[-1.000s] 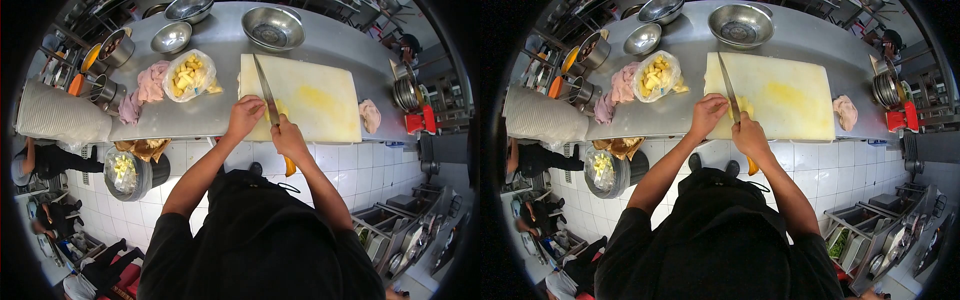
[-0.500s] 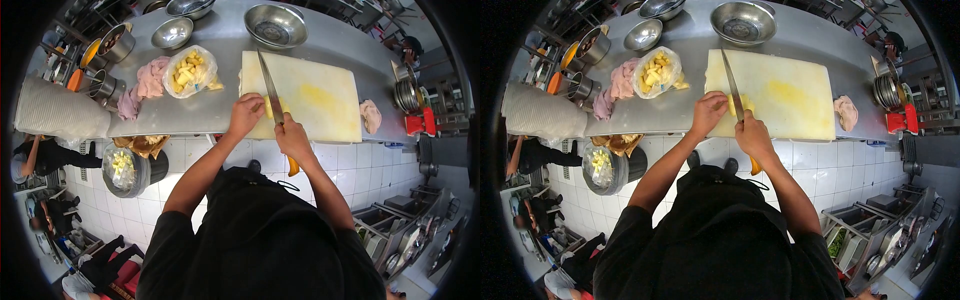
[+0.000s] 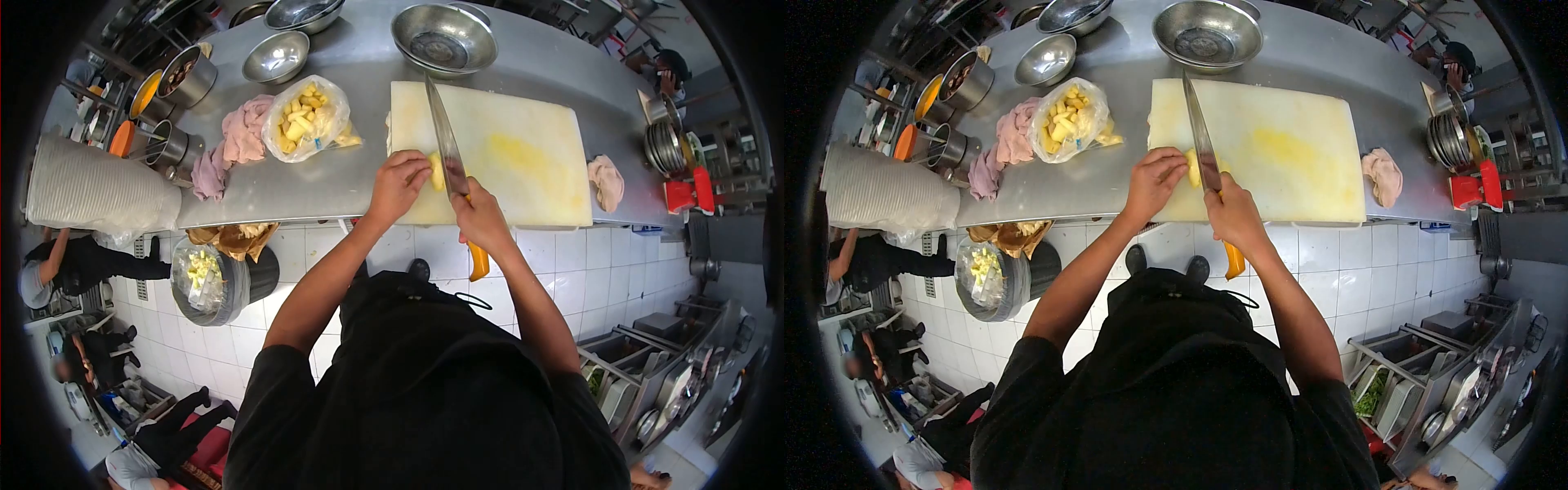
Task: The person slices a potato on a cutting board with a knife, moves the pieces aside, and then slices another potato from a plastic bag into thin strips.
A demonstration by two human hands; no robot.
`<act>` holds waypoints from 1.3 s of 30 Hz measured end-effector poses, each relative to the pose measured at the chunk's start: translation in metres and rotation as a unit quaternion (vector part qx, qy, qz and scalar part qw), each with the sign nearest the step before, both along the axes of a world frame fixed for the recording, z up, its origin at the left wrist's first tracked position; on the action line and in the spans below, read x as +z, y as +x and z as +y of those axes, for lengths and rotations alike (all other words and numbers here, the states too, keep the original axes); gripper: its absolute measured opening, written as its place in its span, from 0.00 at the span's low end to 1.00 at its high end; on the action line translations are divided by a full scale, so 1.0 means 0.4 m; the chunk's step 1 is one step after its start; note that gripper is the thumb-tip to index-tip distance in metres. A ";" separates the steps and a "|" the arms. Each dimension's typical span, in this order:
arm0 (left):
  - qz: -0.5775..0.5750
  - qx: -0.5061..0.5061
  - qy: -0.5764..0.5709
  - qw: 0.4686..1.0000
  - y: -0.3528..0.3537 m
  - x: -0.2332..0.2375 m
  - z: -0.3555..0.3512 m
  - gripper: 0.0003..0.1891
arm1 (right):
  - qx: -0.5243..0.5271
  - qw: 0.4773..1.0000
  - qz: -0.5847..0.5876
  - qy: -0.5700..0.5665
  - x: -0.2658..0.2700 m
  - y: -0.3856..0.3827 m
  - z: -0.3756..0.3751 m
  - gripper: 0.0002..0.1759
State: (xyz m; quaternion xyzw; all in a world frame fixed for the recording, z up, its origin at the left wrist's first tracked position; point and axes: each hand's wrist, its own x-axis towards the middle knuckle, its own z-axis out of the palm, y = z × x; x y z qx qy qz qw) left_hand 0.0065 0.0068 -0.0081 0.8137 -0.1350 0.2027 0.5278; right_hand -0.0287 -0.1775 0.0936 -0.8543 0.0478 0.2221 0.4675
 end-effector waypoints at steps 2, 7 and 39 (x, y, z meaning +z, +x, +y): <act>0.000 -0.002 0.004 1.000 0.002 0.000 0.000 0.08 | 0.004 1.000 -0.008 -0.003 0.009 0.008 0.008 0.15; 0.008 0.006 -0.004 1.000 -0.003 -0.001 -0.002 0.08 | -0.011 1.000 0.006 0.003 -0.017 0.024 0.009 0.21; -0.002 0.009 0.007 1.000 -0.003 -0.003 0.000 0.08 | -0.020 0.996 0.034 0.085 -0.037 0.025 -0.011 0.22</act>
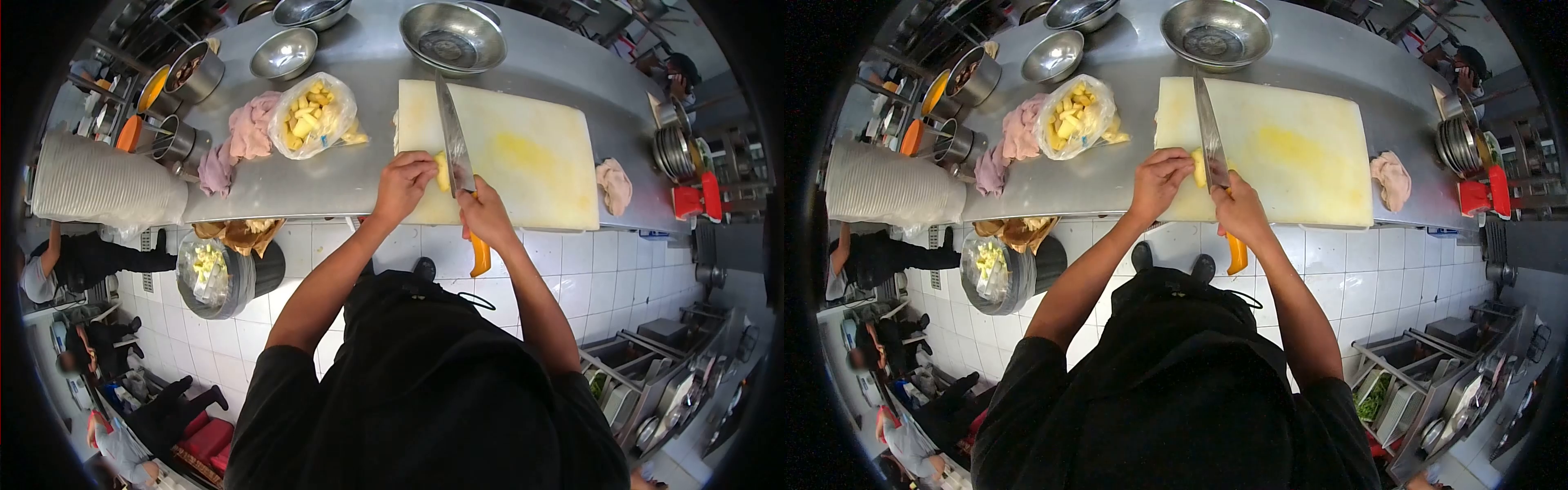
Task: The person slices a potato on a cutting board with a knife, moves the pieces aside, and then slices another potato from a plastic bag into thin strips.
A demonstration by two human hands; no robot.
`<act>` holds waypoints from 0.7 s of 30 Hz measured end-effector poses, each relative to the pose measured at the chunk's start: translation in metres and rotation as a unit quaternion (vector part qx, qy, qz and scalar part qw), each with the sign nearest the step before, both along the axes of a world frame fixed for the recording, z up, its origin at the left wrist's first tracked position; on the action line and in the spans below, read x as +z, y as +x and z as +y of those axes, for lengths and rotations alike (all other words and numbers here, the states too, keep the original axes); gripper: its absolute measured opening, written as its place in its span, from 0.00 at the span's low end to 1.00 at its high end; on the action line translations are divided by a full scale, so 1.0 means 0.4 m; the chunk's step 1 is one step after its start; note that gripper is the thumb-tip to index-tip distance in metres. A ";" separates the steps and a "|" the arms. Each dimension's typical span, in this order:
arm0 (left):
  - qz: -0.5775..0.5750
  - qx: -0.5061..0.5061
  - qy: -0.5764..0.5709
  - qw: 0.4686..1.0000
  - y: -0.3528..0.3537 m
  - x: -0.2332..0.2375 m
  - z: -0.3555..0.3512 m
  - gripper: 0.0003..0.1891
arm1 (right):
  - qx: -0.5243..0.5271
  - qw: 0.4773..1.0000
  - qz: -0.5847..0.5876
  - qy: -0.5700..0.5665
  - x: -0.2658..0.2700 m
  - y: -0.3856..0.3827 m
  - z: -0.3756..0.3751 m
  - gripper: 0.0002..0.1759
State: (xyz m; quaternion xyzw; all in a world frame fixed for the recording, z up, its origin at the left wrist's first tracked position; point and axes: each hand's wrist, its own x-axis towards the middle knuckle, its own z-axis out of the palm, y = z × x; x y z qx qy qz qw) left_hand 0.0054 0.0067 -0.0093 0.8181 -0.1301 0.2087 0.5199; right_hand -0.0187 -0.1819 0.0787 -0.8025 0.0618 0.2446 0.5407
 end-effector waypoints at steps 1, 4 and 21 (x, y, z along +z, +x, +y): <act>0.001 0.001 0.001 1.000 0.000 0.001 -0.001 0.08 | 0.000 1.000 0.000 0.000 -0.004 0.002 -0.001 0.23; 0.002 0.004 0.004 1.000 0.002 0.002 -0.002 0.08 | -0.006 1.000 -0.004 0.005 0.001 0.000 0.001 0.23; 0.005 0.007 -0.002 1.000 0.004 0.005 -0.009 0.05 | 0.035 0.999 0.040 0.005 -0.001 -0.020 -0.039 0.13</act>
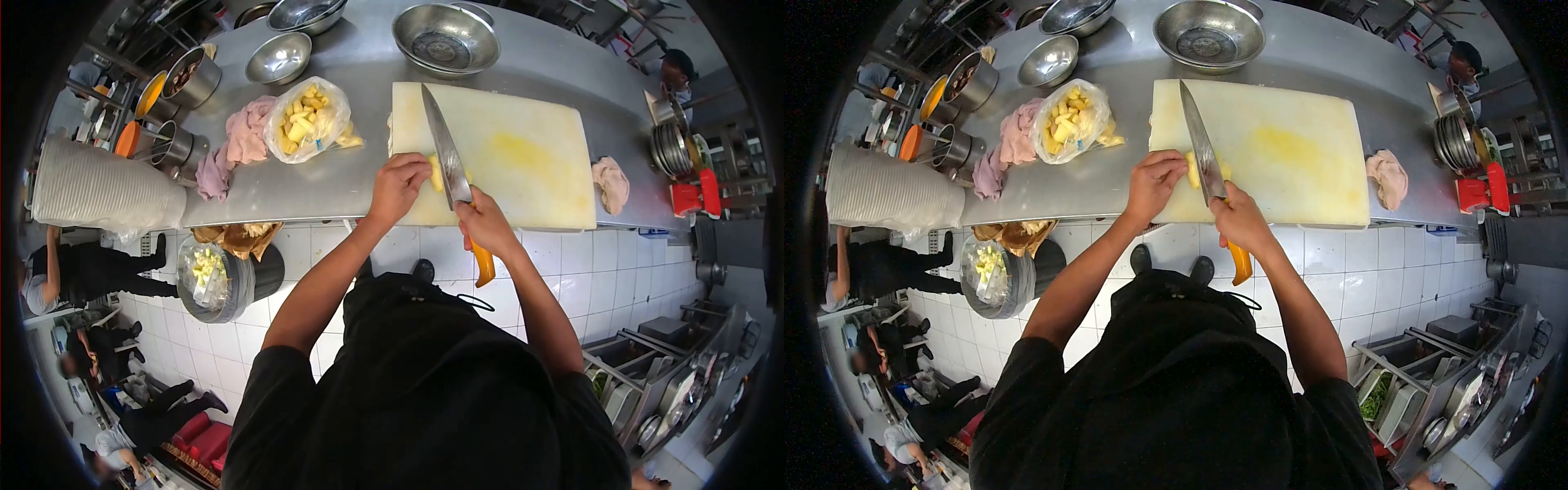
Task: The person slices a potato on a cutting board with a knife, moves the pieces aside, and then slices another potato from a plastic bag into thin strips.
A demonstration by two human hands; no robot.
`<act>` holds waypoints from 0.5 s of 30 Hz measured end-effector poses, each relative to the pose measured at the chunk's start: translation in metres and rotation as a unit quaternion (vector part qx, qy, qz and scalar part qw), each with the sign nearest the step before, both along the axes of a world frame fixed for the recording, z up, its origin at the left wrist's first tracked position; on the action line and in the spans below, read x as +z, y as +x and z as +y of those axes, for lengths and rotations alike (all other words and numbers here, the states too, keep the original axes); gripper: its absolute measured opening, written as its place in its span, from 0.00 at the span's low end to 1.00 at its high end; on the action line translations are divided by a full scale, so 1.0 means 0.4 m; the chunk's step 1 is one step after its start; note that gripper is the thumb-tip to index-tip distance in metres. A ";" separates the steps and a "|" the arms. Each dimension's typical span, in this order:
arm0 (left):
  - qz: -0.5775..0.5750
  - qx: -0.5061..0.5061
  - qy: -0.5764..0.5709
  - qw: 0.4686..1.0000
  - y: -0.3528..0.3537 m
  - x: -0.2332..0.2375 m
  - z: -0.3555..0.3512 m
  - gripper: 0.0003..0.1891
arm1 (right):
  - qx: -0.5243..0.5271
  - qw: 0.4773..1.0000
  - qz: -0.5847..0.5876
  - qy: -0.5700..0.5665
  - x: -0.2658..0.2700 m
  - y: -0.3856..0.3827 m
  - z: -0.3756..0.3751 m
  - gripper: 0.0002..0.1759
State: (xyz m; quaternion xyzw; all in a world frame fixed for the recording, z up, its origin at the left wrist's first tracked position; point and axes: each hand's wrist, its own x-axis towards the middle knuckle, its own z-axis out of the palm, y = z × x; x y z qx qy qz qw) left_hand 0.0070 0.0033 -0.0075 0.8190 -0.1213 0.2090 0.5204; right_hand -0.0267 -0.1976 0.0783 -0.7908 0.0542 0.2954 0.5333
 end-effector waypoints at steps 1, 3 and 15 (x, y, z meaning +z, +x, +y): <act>0.000 -0.001 -0.002 1.000 -0.001 0.000 0.001 0.05 | 0.007 1.000 -0.009 -0.028 0.012 -0.002 0.006 0.13; 0.006 -0.003 -0.006 1.000 -0.006 -0.001 0.004 0.06 | 0.017 0.997 -0.023 -0.070 0.041 -0.011 0.025 0.14; 0.003 -0.006 0.000 1.000 -0.003 0.005 0.008 0.07 | 0.053 0.981 -0.067 -0.177 0.074 -0.024 0.083 0.17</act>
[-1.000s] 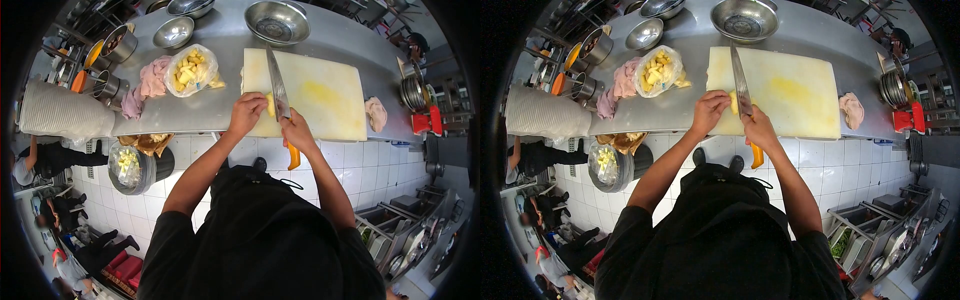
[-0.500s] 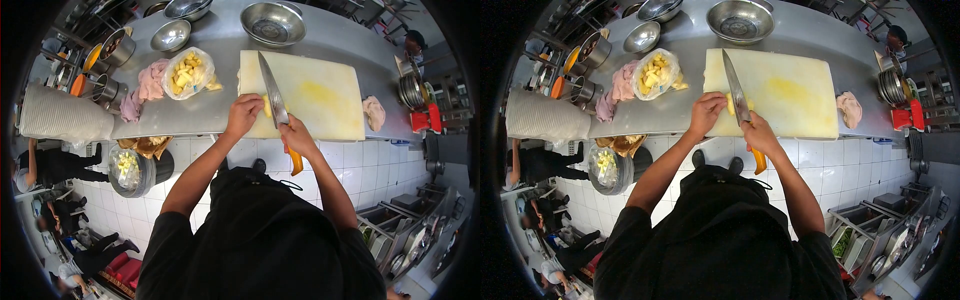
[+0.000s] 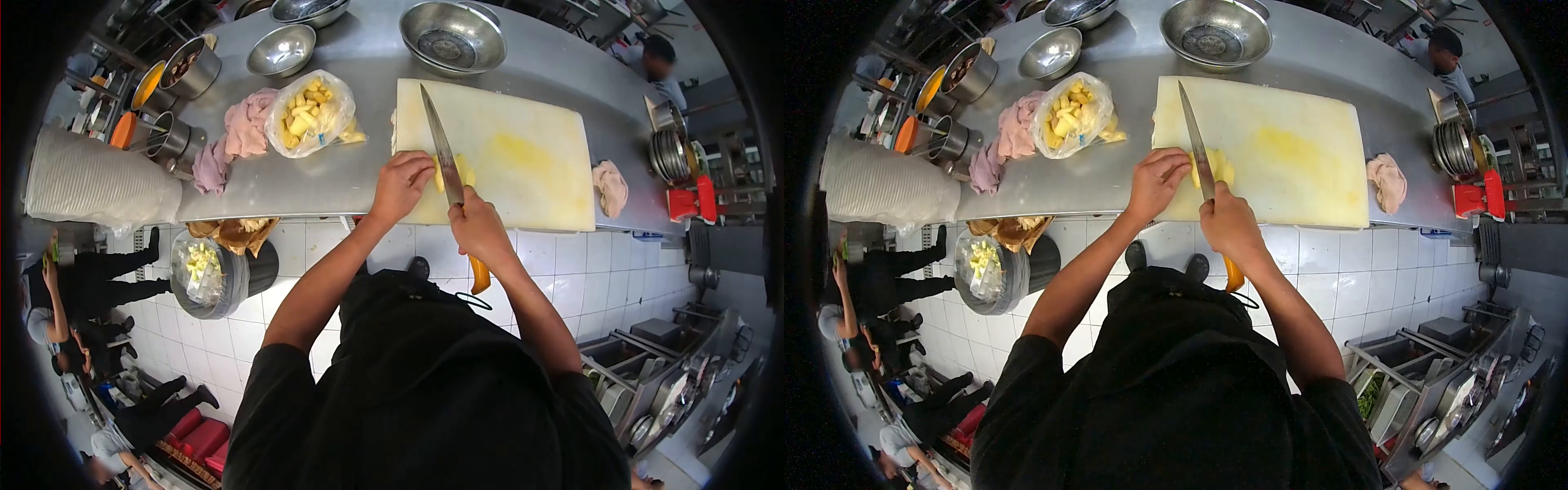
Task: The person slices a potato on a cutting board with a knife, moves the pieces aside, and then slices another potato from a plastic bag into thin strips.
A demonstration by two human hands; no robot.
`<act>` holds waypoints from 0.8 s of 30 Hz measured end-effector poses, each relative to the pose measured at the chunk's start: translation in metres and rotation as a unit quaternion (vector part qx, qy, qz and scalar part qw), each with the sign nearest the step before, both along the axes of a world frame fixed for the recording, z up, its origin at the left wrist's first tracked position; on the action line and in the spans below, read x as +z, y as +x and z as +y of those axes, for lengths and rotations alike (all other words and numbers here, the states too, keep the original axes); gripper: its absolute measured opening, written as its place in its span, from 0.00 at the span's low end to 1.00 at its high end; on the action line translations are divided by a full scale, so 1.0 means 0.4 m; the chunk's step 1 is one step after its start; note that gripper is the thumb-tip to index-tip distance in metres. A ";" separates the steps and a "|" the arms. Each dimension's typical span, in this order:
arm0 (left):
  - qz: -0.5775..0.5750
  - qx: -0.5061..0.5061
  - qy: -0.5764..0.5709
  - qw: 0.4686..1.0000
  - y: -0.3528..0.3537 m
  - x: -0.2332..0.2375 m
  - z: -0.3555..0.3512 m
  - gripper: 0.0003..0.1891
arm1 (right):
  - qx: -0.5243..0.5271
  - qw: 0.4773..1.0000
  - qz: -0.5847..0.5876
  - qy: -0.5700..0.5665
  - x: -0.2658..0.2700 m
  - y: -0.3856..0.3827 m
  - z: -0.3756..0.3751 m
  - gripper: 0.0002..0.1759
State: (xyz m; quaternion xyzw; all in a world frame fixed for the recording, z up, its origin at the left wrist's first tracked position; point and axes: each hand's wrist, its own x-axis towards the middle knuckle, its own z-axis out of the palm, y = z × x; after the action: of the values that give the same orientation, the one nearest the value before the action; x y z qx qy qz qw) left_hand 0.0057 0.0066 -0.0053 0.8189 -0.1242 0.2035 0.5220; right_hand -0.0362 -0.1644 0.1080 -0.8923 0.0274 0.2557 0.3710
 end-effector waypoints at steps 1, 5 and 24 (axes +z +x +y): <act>0.002 0.002 -0.001 1.000 0.000 0.000 -0.001 0.07 | 0.005 1.000 -0.010 -0.005 -0.012 -0.001 0.000 0.17; 0.005 0.001 -0.004 1.000 0.000 -0.005 0.000 0.07 | 0.020 0.999 -0.032 -0.025 -0.031 0.001 -0.002 0.17; 0.008 0.005 -0.017 1.000 0.002 -0.006 -0.003 0.05 | 0.011 1.000 -0.011 -0.024 0.006 0.015 0.025 0.13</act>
State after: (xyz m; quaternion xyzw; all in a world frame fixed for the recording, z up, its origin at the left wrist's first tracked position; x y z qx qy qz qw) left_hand 0.0063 0.0054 -0.0076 0.8123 -0.1120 0.2017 0.5356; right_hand -0.0300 -0.1544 0.1105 -0.9040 0.0197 0.2489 0.3471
